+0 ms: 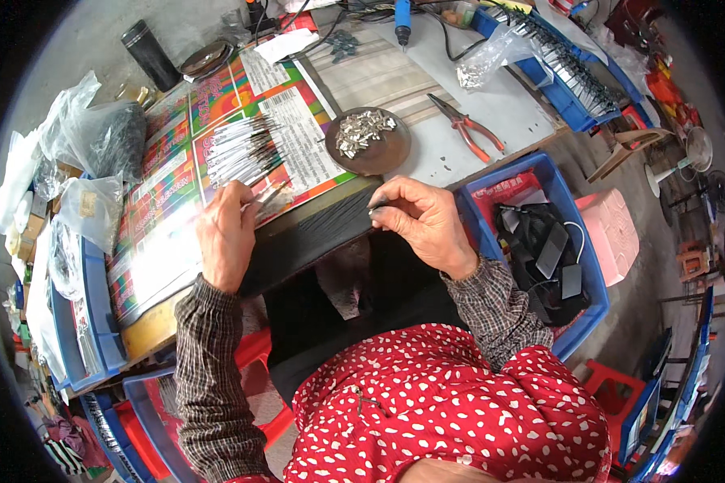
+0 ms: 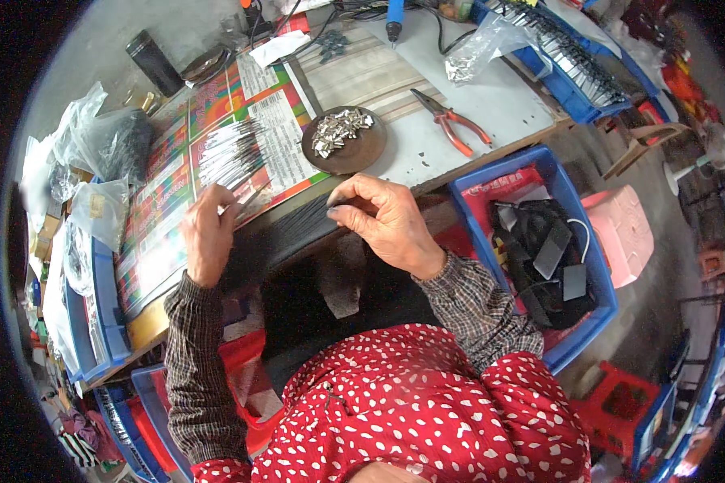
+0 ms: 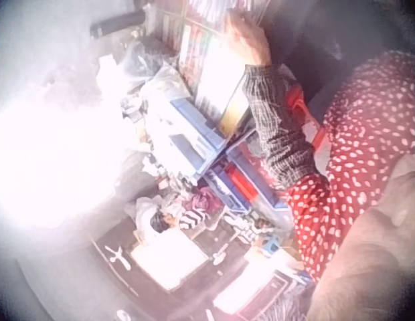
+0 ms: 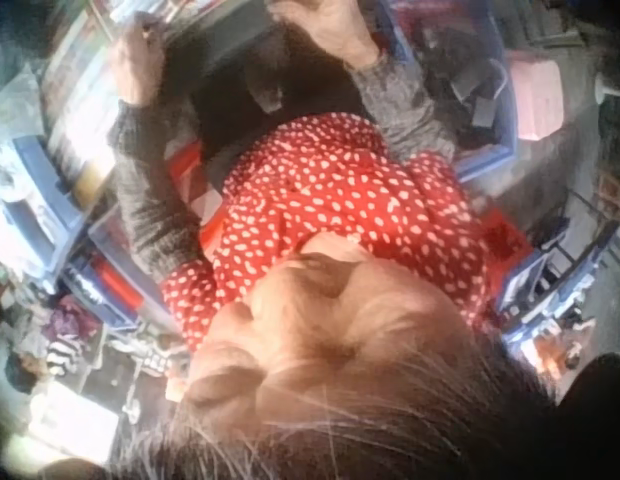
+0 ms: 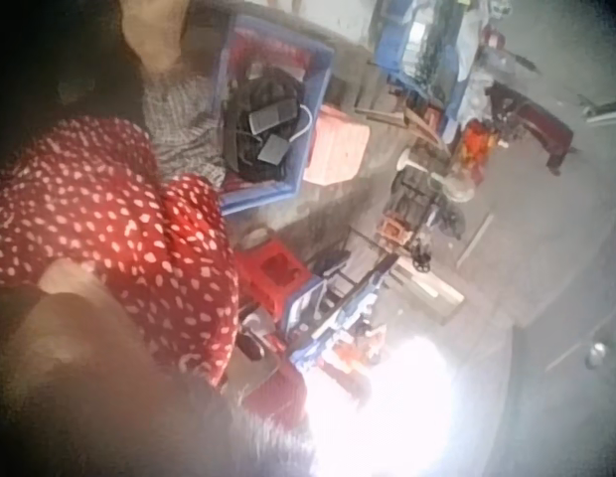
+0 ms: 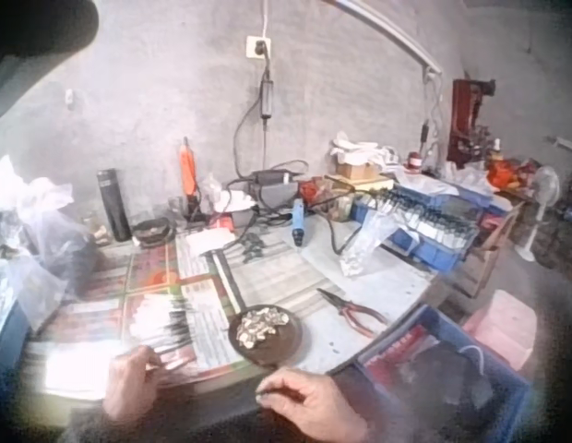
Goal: The person assembles small metal components by hand and with pliers at a workbench.
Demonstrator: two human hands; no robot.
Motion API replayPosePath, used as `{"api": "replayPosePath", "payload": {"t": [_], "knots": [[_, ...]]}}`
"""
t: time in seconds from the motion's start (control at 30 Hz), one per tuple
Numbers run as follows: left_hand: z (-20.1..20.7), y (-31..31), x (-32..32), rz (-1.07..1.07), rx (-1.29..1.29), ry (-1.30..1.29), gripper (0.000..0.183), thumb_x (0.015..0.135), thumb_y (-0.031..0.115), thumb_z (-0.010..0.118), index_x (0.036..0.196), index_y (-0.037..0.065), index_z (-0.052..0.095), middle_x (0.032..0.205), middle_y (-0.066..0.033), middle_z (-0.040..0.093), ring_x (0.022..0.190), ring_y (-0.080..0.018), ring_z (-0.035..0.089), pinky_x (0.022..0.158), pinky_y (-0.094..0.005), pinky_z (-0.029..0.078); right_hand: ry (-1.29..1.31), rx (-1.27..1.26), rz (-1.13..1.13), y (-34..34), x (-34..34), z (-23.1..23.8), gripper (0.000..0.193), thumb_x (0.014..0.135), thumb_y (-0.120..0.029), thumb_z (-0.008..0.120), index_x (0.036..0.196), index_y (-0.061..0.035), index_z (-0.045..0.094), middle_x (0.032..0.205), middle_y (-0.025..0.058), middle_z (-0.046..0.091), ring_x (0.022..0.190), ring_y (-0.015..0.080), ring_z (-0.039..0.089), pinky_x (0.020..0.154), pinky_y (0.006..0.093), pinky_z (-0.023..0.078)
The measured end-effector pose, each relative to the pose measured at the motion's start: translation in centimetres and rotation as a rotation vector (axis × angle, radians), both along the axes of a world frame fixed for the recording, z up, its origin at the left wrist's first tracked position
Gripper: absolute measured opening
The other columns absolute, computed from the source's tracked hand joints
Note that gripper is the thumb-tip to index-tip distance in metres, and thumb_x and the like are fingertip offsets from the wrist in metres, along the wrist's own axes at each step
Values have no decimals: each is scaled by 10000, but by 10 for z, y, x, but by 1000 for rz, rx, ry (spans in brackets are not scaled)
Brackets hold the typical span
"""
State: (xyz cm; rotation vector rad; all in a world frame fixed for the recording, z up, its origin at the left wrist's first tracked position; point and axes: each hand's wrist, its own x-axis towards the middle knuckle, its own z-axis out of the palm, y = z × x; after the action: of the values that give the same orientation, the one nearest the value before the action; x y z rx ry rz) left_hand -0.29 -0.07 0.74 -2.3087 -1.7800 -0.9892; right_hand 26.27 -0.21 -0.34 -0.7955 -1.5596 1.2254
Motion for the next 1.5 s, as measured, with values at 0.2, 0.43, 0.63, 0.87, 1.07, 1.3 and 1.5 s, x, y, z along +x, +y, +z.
{"api": "replayPosePath", "payload": {"t": [0.2,0.43,0.63,0.87,1.07,1.3,1.5], "knots": [[16,-46,26,19,-55,-256,85,773,23,639,835,4,584,690,-122,592,573,-216,558,584,-301,448,156,-155,120,-10,-3,-3,94,869,-54,618,935,8,593,789,6,603,700,65,594,634,197,496],[11,-105,62,-104,-354,-726,131,746,6,733,803,-20,618,653,-24,610,587,-35,521,531,-204,429,179,-178,203,-28,-12,8,87,872,-40,607,940,13,593,780,12,605,691,69,597,618,207,500],[13,-120,75,-113,-404,-802,91,768,9,712,798,-15,629,646,9,591,587,-30,496,533,-187,404,196,-218,267,-39,-14,15,94,867,-17,602,941,39,586,838,80,607,729,138,622,636,246,515],[9,-124,78,-123,-370,-777,85,758,5,713,784,-2,633,624,20,567,559,-21,454,508,-188,374,188,-184,304,-43,-15,15,100,868,-14,601,953,36,583,868,81,604,731,131,620,644,240,513],[12,-123,75,-148,-416,-696,94,769,-16,697,801,-28,610,675,-58,624,597,-70,578,539,-215,458,133,-149,284,-44,-16,16,70,862,-6,606,929,10,595,817,7,584,704,58,572,631,197,485],[7,-120,74,-124,-328,-644,130,729,-22,713,821,-14,621,668,-91,617,567,-99,573,520,-234,445,-52,-37,326,-38,-13,20,84,835,-17,633,901,20,597,813,32,593,696,63,570,618,216,484],[4,-119,73,-172,-337,-594,101,744,-19,702,794,-16,615,651,-81,614,568,-94,573,526,-233,450,33,-248,429,-40,-15,8,99,833,-37,649,895,23,602,793,17,593,693,62,567,599,204,480]]}}
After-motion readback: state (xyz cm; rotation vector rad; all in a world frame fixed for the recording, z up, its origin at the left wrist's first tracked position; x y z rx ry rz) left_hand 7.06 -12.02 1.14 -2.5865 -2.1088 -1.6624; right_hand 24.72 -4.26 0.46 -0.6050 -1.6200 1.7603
